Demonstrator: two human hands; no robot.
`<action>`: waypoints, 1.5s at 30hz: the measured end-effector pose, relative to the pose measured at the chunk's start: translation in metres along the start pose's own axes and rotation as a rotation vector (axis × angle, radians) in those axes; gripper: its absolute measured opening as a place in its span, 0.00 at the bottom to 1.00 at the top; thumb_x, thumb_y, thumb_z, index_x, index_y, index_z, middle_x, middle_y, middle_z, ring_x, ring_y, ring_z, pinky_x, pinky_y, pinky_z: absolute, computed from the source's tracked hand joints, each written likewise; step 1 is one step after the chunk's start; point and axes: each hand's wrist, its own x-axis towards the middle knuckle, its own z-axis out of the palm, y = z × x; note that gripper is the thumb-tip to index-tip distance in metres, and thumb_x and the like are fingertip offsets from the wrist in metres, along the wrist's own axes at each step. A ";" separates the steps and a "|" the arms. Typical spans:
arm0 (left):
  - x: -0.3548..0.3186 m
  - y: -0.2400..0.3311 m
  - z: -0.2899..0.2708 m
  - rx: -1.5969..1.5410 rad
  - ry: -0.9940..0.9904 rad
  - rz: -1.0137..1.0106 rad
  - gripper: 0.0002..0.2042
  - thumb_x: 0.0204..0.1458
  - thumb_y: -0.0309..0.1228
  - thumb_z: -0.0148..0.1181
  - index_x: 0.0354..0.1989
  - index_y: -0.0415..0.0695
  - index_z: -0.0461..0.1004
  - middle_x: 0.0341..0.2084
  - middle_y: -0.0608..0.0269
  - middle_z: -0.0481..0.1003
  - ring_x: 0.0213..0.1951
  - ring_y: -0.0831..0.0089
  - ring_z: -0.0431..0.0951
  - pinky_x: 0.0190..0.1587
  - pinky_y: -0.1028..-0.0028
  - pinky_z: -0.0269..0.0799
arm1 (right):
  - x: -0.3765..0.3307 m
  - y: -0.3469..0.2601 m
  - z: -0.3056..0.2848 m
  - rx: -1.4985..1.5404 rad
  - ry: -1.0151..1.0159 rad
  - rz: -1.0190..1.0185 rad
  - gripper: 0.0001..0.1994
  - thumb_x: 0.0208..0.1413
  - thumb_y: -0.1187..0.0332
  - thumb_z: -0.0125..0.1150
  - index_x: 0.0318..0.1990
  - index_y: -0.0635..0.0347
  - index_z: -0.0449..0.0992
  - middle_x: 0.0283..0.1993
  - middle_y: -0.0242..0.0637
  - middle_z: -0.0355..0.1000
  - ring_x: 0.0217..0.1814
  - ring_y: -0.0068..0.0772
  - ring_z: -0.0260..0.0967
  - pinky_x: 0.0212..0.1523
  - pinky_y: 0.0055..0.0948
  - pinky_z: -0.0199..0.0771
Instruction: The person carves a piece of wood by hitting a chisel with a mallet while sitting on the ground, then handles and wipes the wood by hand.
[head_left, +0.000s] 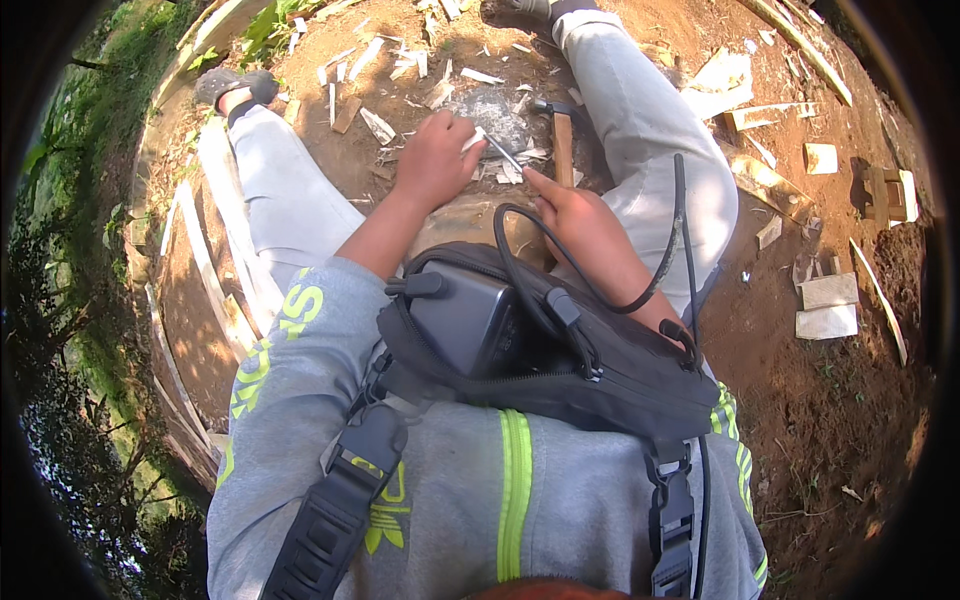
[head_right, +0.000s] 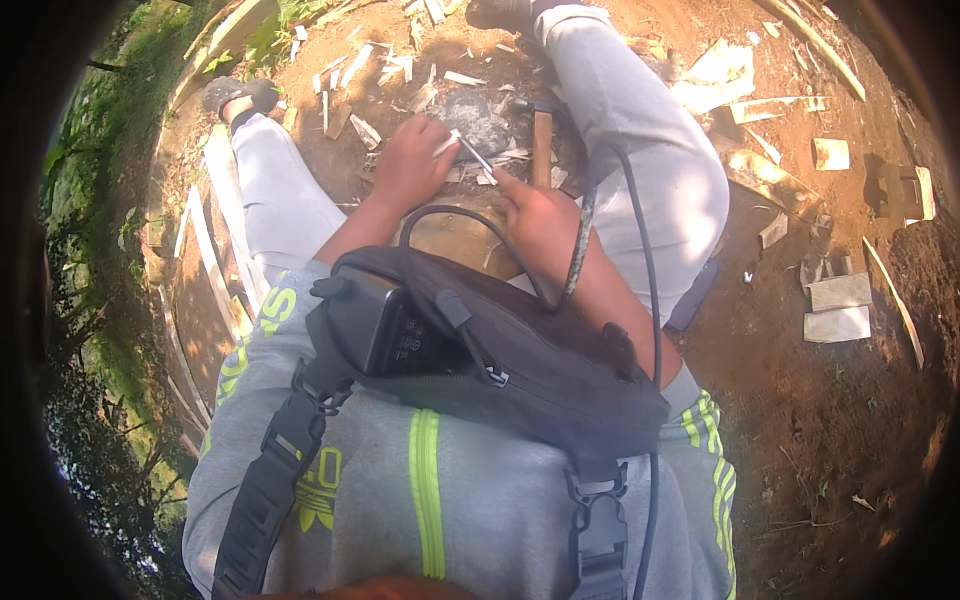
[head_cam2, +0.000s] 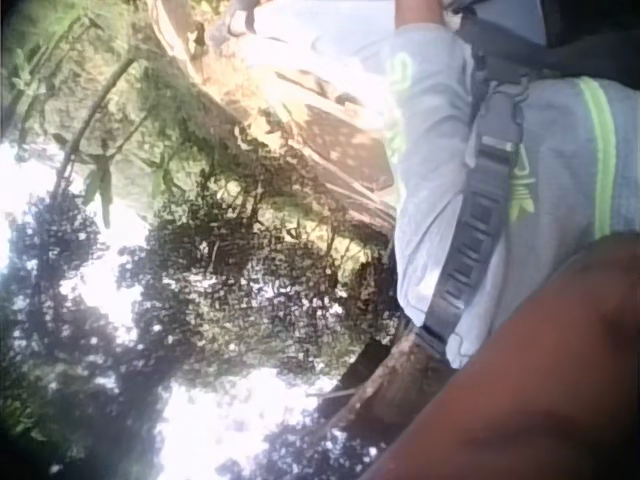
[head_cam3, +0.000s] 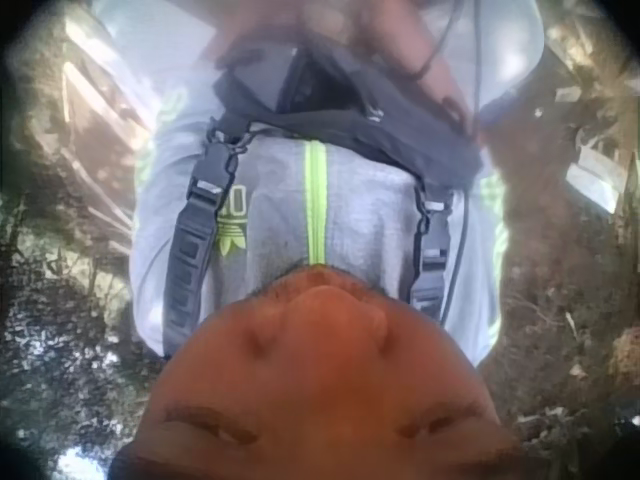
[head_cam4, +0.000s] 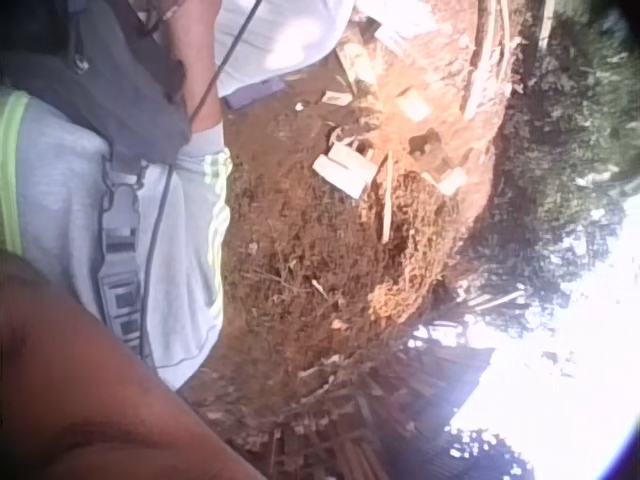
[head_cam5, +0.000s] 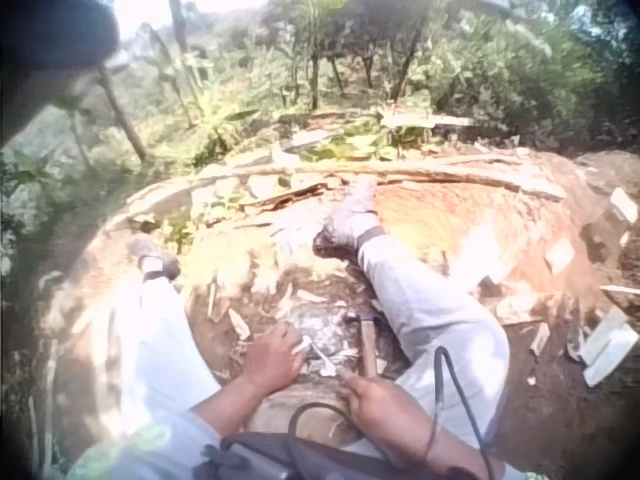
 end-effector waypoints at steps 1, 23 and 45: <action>0.000 0.000 0.000 0.001 0.002 -0.002 0.11 0.60 0.39 0.70 0.40 0.45 0.78 0.39 0.56 0.74 0.46 0.52 0.78 0.45 0.54 0.78 | 0.001 -0.002 -0.001 -0.014 -0.001 -0.005 0.21 0.69 0.68 0.55 0.67 0.51 0.78 0.38 0.58 0.80 0.43 0.61 0.80 0.48 0.54 0.79; -0.005 -0.008 0.008 -0.059 0.070 -0.031 0.11 0.59 0.40 0.70 0.40 0.47 0.78 0.37 0.58 0.74 0.44 0.53 0.78 0.45 0.56 0.78 | 0.036 -0.043 -0.041 -0.262 -0.248 0.158 0.21 0.73 0.65 0.53 0.71 0.49 0.76 0.53 0.60 0.81 0.57 0.61 0.80 0.59 0.47 0.76; -0.005 -0.008 0.007 -0.065 0.061 -0.062 0.11 0.61 0.40 0.69 0.40 0.46 0.78 0.39 0.57 0.75 0.47 0.52 0.78 0.47 0.54 0.77 | 0.047 -0.029 -0.038 -0.290 -0.253 0.020 0.22 0.74 0.65 0.49 0.71 0.51 0.76 0.51 0.58 0.82 0.54 0.58 0.81 0.57 0.46 0.77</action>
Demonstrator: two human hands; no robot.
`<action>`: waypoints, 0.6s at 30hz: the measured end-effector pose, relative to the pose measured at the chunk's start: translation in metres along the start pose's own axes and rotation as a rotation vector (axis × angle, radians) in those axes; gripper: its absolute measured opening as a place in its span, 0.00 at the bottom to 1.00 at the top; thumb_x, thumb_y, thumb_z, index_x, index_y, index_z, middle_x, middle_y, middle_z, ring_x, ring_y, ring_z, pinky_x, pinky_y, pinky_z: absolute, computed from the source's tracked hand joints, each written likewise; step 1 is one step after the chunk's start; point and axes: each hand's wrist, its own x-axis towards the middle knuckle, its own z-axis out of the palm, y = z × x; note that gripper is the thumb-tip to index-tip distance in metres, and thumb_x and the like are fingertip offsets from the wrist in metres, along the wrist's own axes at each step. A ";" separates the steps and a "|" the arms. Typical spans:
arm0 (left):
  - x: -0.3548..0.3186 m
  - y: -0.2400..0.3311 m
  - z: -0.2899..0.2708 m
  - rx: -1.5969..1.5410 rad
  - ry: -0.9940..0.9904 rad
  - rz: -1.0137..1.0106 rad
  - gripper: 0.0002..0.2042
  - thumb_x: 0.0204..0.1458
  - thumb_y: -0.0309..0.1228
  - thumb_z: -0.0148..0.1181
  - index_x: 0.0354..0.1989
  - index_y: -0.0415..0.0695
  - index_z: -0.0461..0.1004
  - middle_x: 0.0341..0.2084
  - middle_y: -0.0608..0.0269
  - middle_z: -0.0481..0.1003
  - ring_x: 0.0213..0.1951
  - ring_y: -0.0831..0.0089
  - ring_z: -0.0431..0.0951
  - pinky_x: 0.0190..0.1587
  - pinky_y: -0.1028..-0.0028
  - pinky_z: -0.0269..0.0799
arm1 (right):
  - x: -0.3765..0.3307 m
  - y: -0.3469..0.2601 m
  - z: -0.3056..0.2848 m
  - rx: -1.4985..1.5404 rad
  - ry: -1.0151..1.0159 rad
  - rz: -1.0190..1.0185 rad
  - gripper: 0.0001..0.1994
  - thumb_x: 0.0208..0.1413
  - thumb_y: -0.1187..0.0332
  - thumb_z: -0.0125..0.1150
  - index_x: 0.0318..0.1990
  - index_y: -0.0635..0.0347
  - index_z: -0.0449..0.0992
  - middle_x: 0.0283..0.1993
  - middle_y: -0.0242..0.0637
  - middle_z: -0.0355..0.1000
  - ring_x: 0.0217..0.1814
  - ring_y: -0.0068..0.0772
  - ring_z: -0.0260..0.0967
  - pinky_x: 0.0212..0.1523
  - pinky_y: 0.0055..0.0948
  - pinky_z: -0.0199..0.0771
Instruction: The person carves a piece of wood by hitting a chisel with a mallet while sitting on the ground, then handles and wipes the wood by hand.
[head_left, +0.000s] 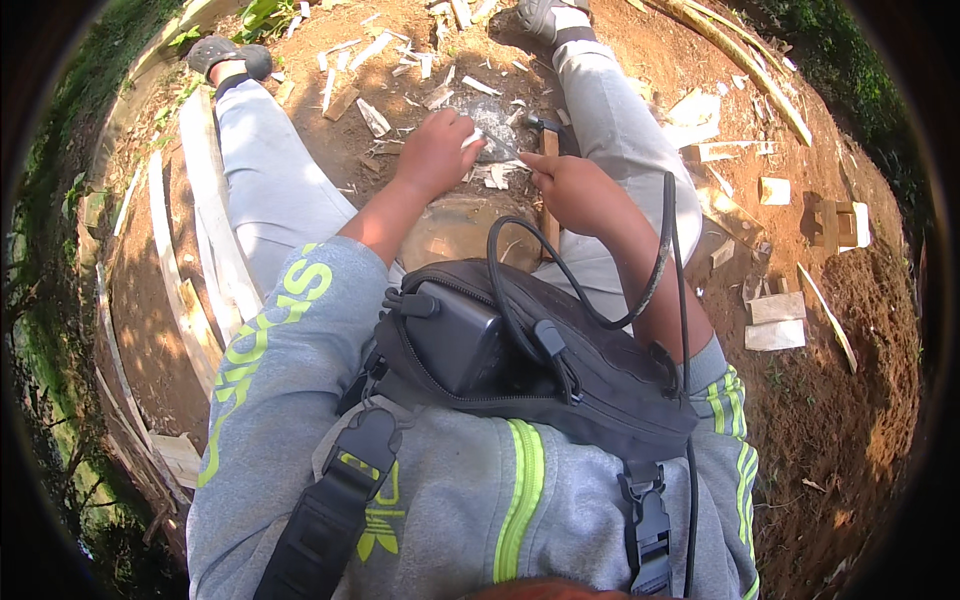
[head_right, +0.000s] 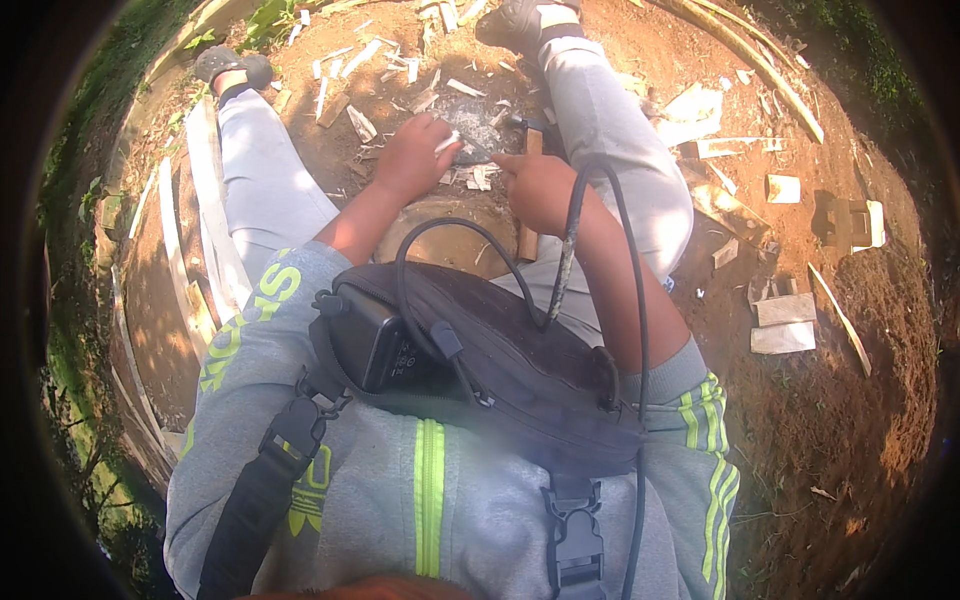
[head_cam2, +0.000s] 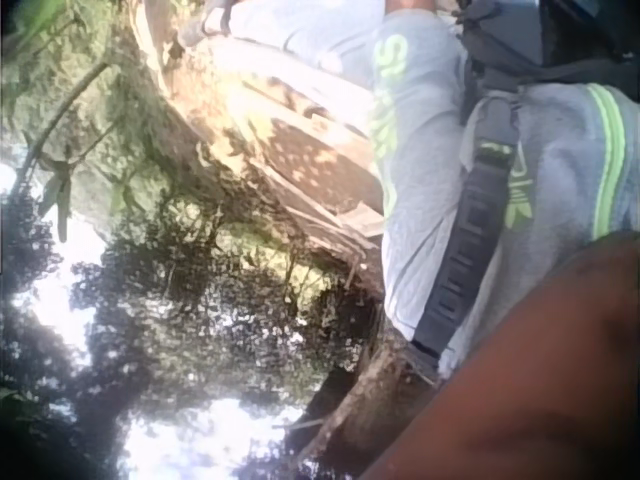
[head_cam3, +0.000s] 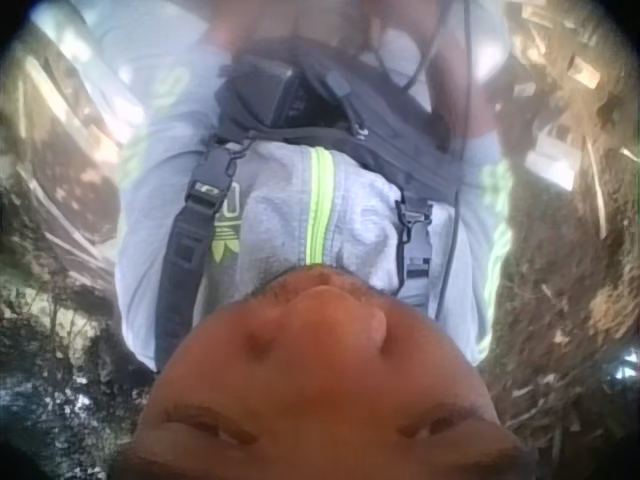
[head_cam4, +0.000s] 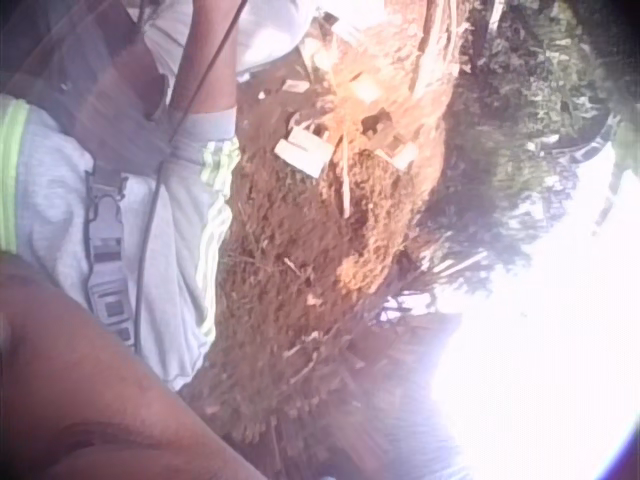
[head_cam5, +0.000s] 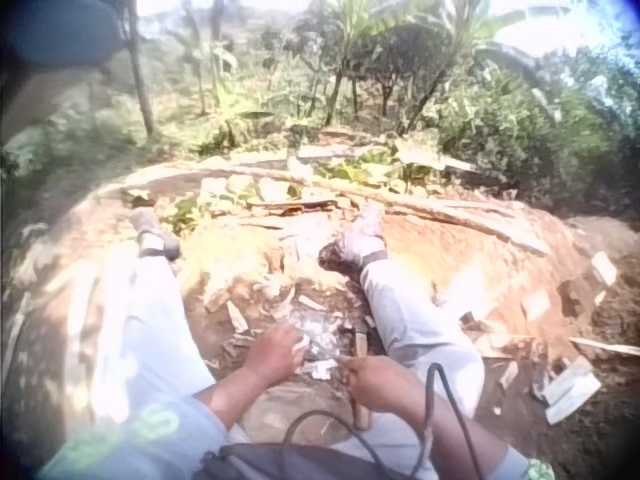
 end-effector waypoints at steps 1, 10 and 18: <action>0.003 0.000 0.001 0.017 0.024 0.013 0.11 0.60 0.41 0.69 0.40 0.47 0.78 0.39 0.58 0.75 0.46 0.53 0.79 0.47 0.55 0.78 | 0.001 -0.002 0.000 -0.008 0.007 -0.006 0.21 0.74 0.65 0.49 0.71 0.51 0.76 0.51 0.58 0.82 0.54 0.58 0.81 0.57 0.46 0.77; -0.001 -0.003 0.005 0.007 0.020 -0.021 0.12 0.60 0.42 0.69 0.40 0.47 0.78 0.39 0.59 0.76 0.47 0.54 0.79 0.46 0.55 0.79 | 0.023 -0.008 0.005 -0.055 -0.022 0.009 0.22 0.74 0.65 0.50 0.71 0.53 0.76 0.52 0.58 0.82 0.56 0.59 0.80 0.59 0.49 0.76; 0.001 -0.001 0.004 -0.040 0.006 -0.051 0.14 0.60 0.43 0.69 0.41 0.46 0.78 0.40 0.58 0.77 0.46 0.54 0.79 0.47 0.56 0.79 | 0.009 0.015 0.028 0.124 0.224 0.172 0.17 0.74 0.63 0.54 0.63 0.57 0.79 0.41 0.48 0.82 0.40 0.49 0.79 0.46 0.43 0.78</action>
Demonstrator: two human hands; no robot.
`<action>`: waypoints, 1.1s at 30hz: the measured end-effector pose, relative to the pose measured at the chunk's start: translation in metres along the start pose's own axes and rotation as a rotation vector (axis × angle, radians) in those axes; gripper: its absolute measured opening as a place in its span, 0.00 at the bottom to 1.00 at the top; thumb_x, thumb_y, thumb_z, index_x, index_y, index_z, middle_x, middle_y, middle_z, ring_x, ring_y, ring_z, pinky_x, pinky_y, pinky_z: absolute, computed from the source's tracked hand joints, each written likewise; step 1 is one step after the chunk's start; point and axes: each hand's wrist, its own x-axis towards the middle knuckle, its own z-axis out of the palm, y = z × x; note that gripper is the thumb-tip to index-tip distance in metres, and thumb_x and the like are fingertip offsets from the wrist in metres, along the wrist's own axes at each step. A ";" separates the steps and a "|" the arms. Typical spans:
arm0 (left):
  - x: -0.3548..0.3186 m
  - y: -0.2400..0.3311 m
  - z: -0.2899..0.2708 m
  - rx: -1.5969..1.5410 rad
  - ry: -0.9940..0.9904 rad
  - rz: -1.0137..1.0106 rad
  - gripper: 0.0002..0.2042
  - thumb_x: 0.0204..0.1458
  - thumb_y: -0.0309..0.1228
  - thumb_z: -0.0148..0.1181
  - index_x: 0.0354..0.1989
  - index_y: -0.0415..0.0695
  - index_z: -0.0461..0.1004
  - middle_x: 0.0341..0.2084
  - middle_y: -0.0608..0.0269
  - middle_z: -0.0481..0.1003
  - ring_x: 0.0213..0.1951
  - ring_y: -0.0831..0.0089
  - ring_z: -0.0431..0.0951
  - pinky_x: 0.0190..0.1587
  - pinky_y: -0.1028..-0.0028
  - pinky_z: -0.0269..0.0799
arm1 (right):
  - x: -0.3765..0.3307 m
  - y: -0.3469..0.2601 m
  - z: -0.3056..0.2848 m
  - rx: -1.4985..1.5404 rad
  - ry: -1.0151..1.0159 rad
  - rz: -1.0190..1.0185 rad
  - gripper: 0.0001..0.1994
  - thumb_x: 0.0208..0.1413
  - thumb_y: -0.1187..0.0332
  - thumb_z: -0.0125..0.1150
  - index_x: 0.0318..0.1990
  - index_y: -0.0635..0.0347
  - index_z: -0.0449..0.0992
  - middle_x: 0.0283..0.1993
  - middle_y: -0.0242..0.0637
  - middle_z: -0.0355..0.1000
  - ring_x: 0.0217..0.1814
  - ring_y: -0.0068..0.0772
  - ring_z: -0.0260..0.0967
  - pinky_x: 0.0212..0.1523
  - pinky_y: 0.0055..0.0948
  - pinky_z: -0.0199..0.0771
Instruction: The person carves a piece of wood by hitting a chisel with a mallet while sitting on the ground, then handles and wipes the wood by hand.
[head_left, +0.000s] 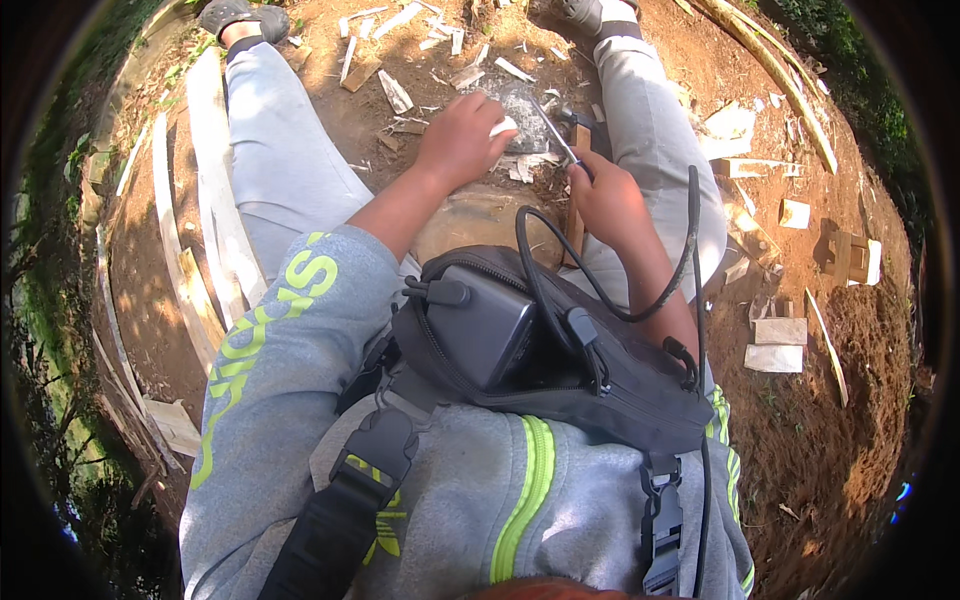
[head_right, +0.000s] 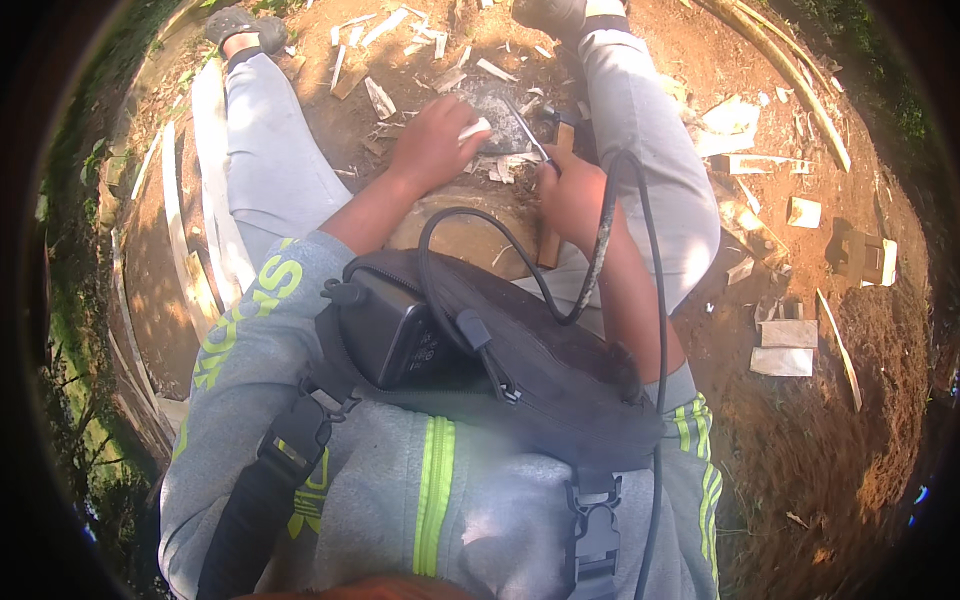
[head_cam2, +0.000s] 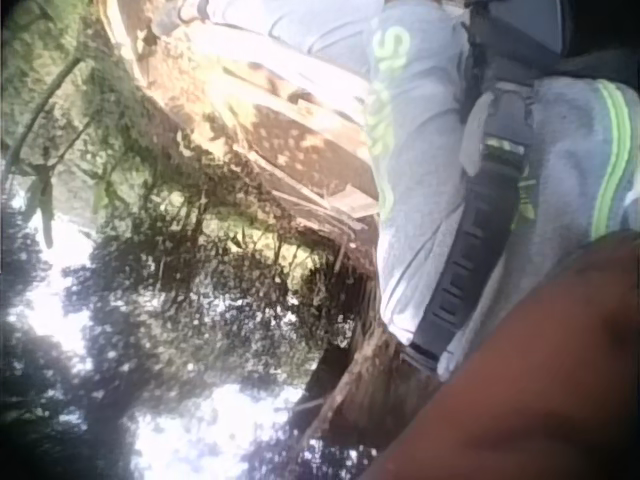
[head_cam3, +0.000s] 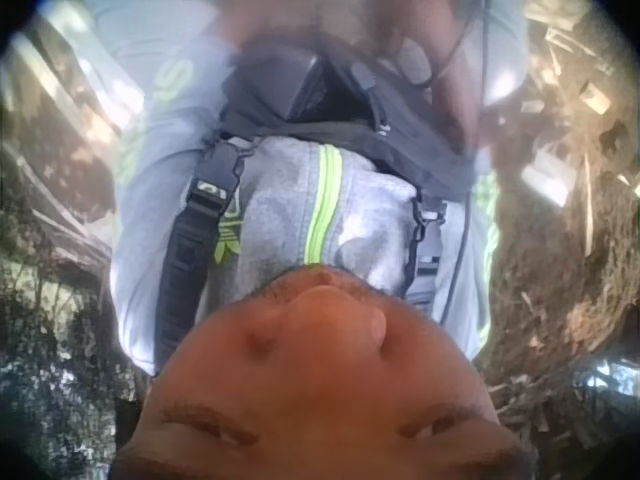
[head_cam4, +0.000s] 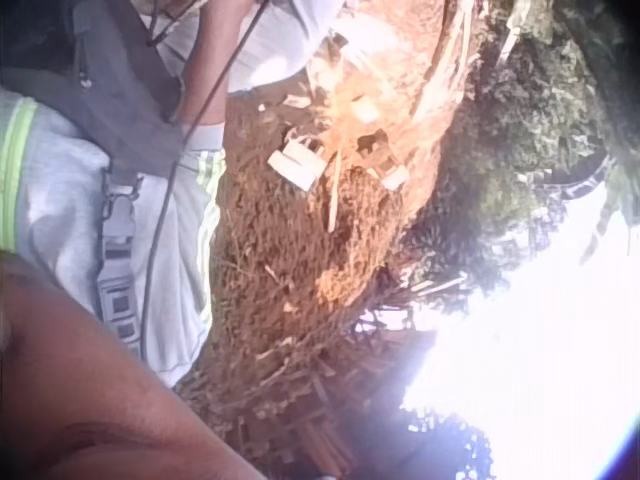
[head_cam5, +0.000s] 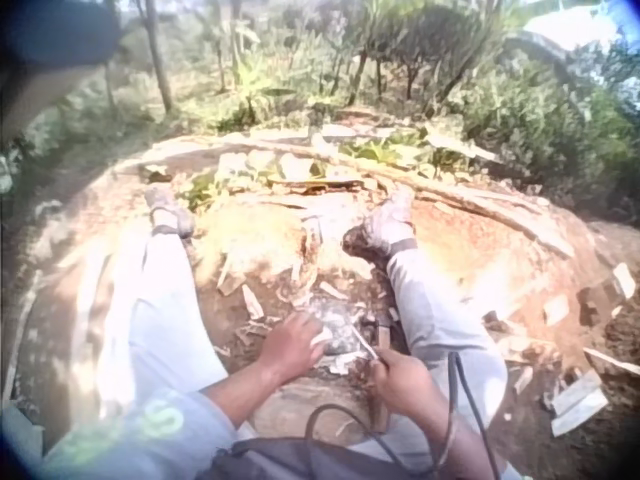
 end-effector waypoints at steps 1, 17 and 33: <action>0.001 0.001 0.000 -0.004 -0.004 -0.015 0.14 0.60 0.43 0.70 0.41 0.45 0.78 0.40 0.58 0.77 0.46 0.54 0.79 0.47 0.56 0.78 | 0.003 0.003 0.003 0.037 0.043 0.037 0.16 0.74 0.63 0.54 0.61 0.59 0.80 0.38 0.44 0.82 0.36 0.45 0.79 0.43 0.40 0.77; 0.010 0.010 -0.004 0.081 -0.096 -0.051 0.14 0.60 0.39 0.70 0.41 0.43 0.76 0.39 0.54 0.78 0.44 0.49 0.79 0.46 0.54 0.75 | 0.050 0.040 0.035 0.347 0.071 -0.136 0.15 0.75 0.59 0.52 0.52 0.61 0.78 0.41 0.60 0.78 0.47 0.68 0.76 0.48 0.53 0.73; 0.015 0.015 -0.004 0.218 -0.184 -0.043 0.15 0.59 0.38 0.71 0.45 0.40 0.77 0.40 0.51 0.76 0.47 0.48 0.76 0.51 0.53 0.73 | 0.043 0.024 0.015 0.368 -0.088 -0.087 0.16 0.71 0.60 0.52 0.49 0.65 0.78 0.47 0.59 0.81 0.53 0.65 0.79 0.55 0.56 0.78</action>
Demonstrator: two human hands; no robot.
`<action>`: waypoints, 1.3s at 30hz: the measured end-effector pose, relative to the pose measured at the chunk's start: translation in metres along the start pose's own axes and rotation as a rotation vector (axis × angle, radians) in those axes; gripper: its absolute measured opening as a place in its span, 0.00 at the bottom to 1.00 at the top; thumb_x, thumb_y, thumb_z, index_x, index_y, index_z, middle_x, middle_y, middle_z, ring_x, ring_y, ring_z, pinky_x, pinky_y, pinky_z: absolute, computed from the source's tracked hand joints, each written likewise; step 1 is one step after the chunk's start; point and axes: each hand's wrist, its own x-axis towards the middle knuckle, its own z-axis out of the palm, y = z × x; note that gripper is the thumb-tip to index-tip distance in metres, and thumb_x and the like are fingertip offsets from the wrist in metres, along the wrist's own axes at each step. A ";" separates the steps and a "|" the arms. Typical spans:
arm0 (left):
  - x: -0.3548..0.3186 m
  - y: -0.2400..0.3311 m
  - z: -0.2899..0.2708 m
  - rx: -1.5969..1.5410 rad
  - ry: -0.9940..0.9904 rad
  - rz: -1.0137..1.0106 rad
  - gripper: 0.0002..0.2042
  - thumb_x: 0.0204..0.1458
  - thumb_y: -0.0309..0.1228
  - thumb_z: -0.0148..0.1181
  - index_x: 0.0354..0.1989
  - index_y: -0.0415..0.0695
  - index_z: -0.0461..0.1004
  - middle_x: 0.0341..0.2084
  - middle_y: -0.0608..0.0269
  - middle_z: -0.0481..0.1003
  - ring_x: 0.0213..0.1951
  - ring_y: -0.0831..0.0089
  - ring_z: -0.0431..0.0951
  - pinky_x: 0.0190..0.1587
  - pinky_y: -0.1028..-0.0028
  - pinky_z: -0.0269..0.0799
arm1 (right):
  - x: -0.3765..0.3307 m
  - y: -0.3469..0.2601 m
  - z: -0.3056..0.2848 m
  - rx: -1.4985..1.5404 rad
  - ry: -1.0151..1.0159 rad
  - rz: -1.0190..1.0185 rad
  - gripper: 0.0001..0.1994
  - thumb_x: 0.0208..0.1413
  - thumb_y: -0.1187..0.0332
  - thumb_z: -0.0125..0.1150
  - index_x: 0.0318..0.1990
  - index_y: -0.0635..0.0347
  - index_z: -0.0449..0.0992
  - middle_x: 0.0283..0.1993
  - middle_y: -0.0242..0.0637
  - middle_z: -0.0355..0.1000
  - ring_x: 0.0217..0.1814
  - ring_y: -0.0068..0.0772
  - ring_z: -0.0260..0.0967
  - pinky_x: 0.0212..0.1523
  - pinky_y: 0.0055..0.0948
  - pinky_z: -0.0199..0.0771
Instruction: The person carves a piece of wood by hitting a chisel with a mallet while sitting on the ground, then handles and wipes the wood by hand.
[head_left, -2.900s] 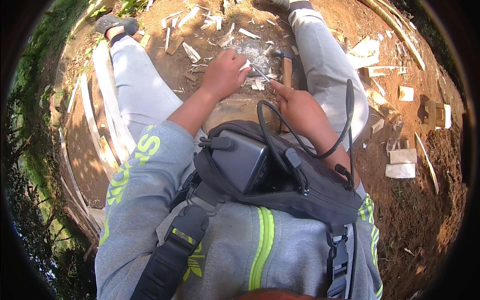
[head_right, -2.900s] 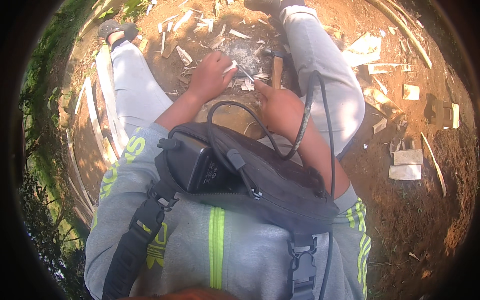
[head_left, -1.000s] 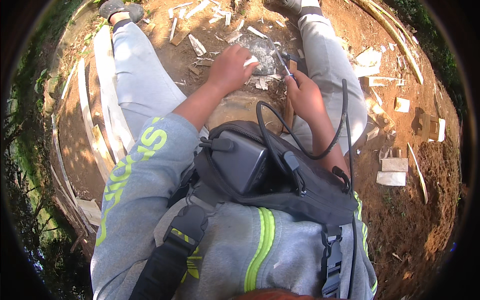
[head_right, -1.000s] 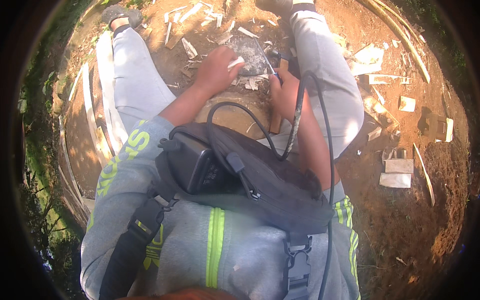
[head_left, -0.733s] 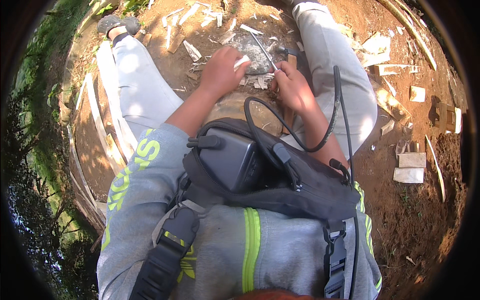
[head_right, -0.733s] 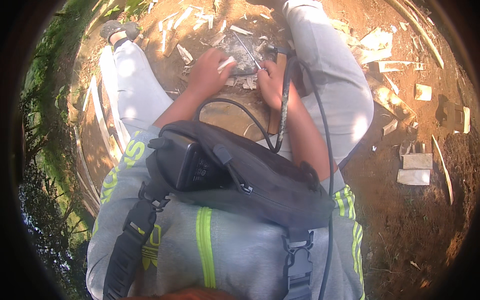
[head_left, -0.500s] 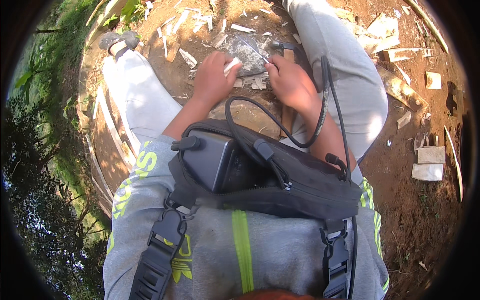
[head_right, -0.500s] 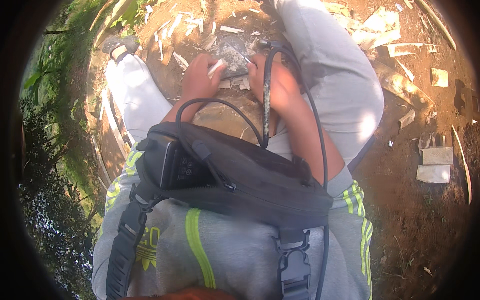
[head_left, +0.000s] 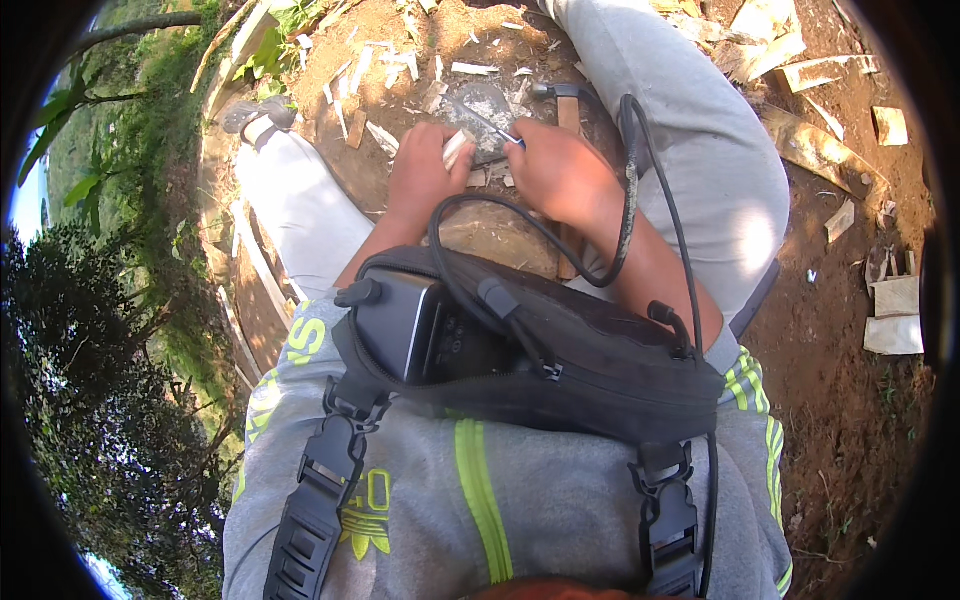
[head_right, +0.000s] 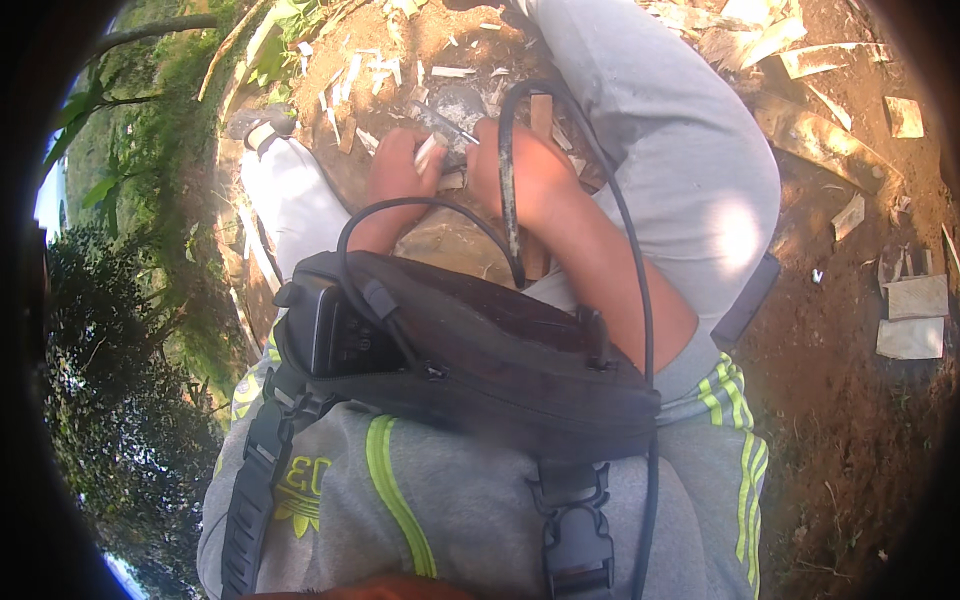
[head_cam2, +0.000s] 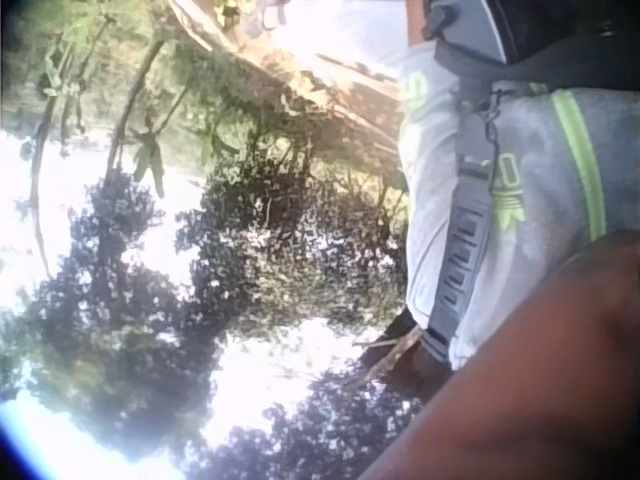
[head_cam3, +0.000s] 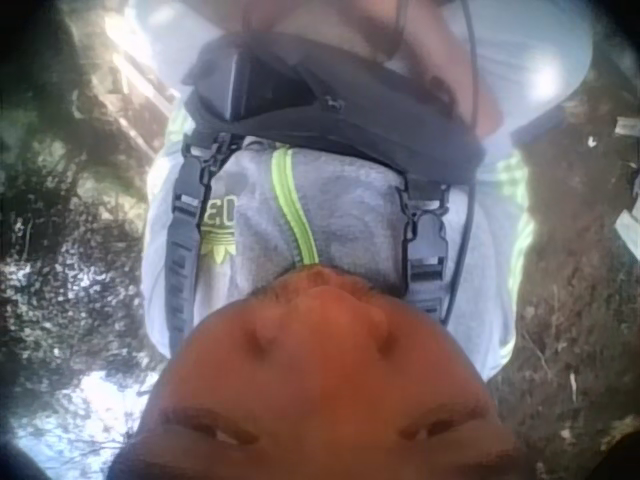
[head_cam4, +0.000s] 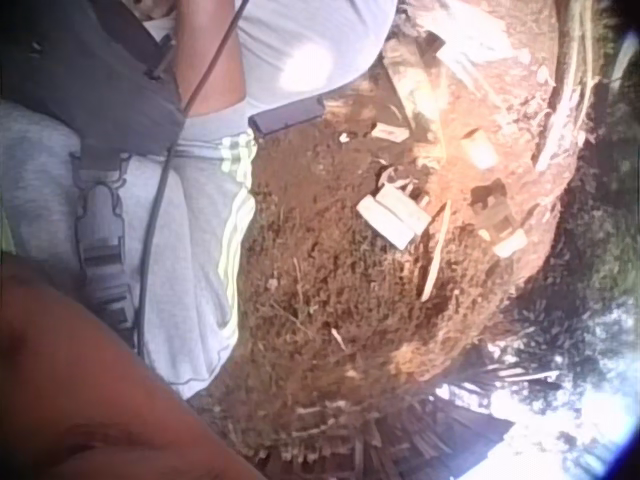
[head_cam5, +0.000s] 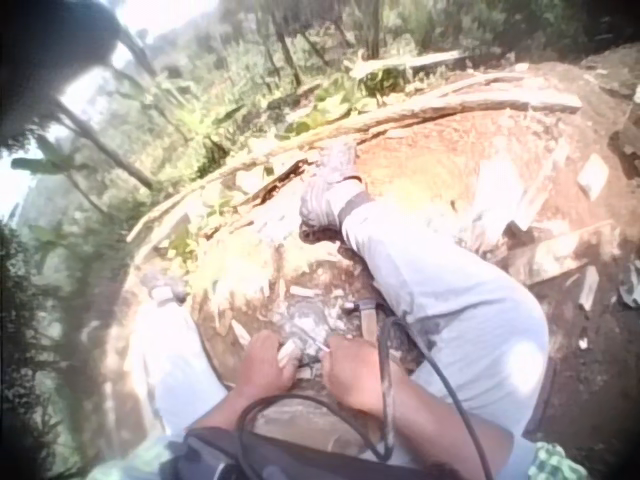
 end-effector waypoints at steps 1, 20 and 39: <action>-0.001 0.000 -0.002 0.008 -0.007 0.008 0.15 0.59 0.38 0.71 0.45 0.40 0.78 0.40 0.51 0.76 0.47 0.48 0.76 0.51 0.52 0.73 | 0.000 -0.002 -0.001 0.002 0.007 0.000 0.16 0.71 0.60 0.52 0.49 0.65 0.78 0.46 0.59 0.81 0.53 0.64 0.79 0.55 0.55 0.78; -0.002 -0.026 -0.034 -0.620 -0.080 -0.542 0.15 0.73 0.39 0.58 0.58 0.40 0.71 0.35 0.64 0.77 0.29 0.77 0.79 0.30 0.73 0.78 | 0.028 0.013 0.028 -0.126 -0.040 -0.106 0.15 0.61 0.67 0.61 0.52 0.62 0.86 0.51 0.48 0.85 0.52 0.46 0.86 0.50 0.43 0.86; -0.021 -0.026 -0.056 -0.625 -0.352 -0.723 0.18 0.70 0.41 0.59 0.58 0.40 0.74 0.28 0.65 0.76 0.23 0.78 0.76 0.23 0.77 0.72 | 0.021 0.008 0.031 -0.341 -0.116 -0.321 0.11 0.58 0.62 0.69 0.45 0.51 0.91 0.45 0.36 0.87 0.47 0.37 0.86 0.42 0.41 0.85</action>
